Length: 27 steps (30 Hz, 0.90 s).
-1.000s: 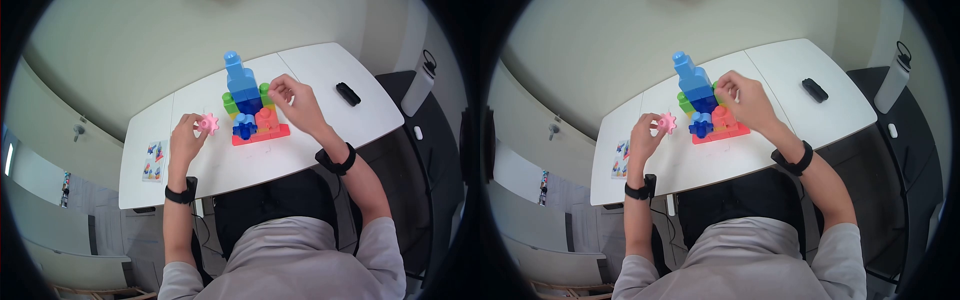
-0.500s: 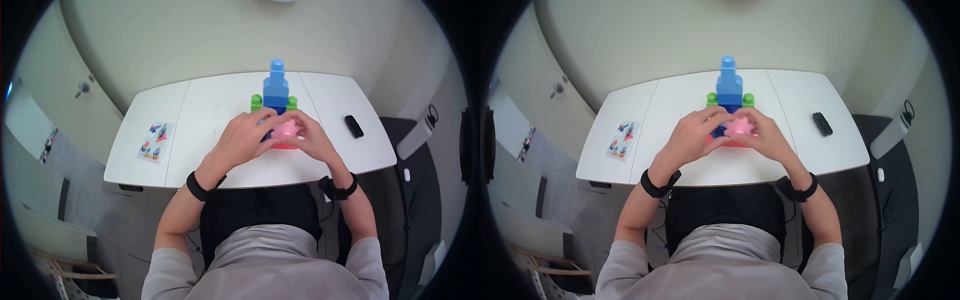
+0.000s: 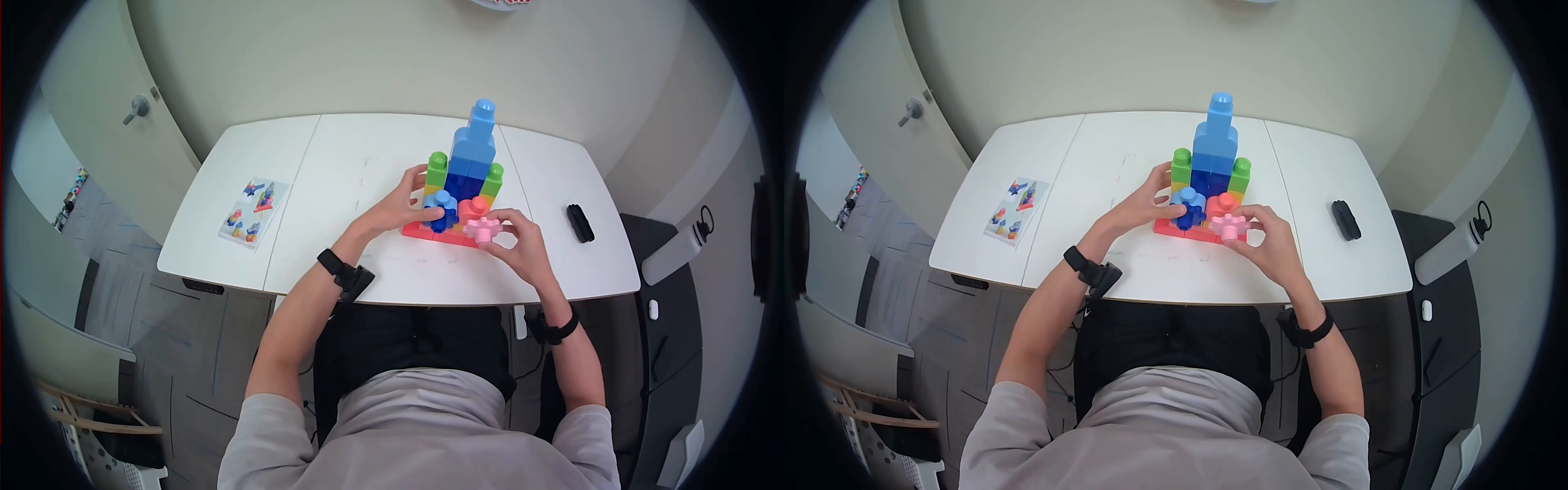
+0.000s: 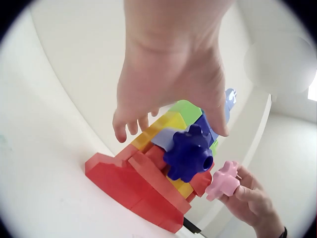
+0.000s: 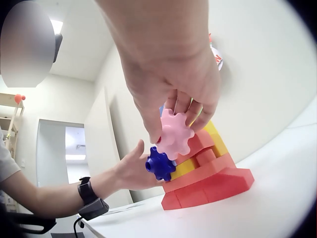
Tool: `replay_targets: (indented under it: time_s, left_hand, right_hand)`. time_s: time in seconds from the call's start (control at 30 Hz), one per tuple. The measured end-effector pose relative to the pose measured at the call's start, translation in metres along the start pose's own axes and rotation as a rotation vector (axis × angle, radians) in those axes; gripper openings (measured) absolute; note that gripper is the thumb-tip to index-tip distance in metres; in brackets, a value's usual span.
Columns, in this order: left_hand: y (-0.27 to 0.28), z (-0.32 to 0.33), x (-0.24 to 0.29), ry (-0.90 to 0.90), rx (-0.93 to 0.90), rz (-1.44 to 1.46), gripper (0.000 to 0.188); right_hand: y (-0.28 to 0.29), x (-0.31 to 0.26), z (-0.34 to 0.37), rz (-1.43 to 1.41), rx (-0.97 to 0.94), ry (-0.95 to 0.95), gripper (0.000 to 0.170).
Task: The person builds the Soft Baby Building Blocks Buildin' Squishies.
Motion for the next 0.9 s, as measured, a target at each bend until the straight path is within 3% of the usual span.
replay_targets:
  time_s: [0.07,0.13,0.43,0.77,0.9]
  left_hand:
    - [-0.008,-0.002,-0.005,0.025,-0.046,0.052,0.115]
    - [-0.014,-0.002,-0.006,0.031,-0.051,0.100,0.113]
    - [-0.012,0.002,-0.004,0.046,-0.057,0.121,0.105]
    - [-0.015,0.008,0.000,0.065,-0.035,0.153,0.099]
    - [-0.013,0.005,-0.002,0.072,-0.049,0.108,0.100]
  right_hand:
    - [-0.003,-0.001,0.001,0.021,0.009,0.028,0.038]
    - [-0.001,-0.014,0.005,0.362,0.172,0.281,0.038]
    - [-0.012,0.016,0.005,-0.026,0.167,0.055,0.045]
    - [-0.016,0.017,0.002,0.109,0.240,0.117,0.044]
    - [-0.010,0.015,-0.001,0.082,0.243,0.093,0.055]
Point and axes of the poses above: each hand's wrist, its own z-axis away from the middle knuckle, its own y-axis out of the back of the hand, x = y × z, the point moved 5 cm from there along -z, towards the middle knuckle, and after that the axes turned 3 degrees about x, right-handed, at the moved point
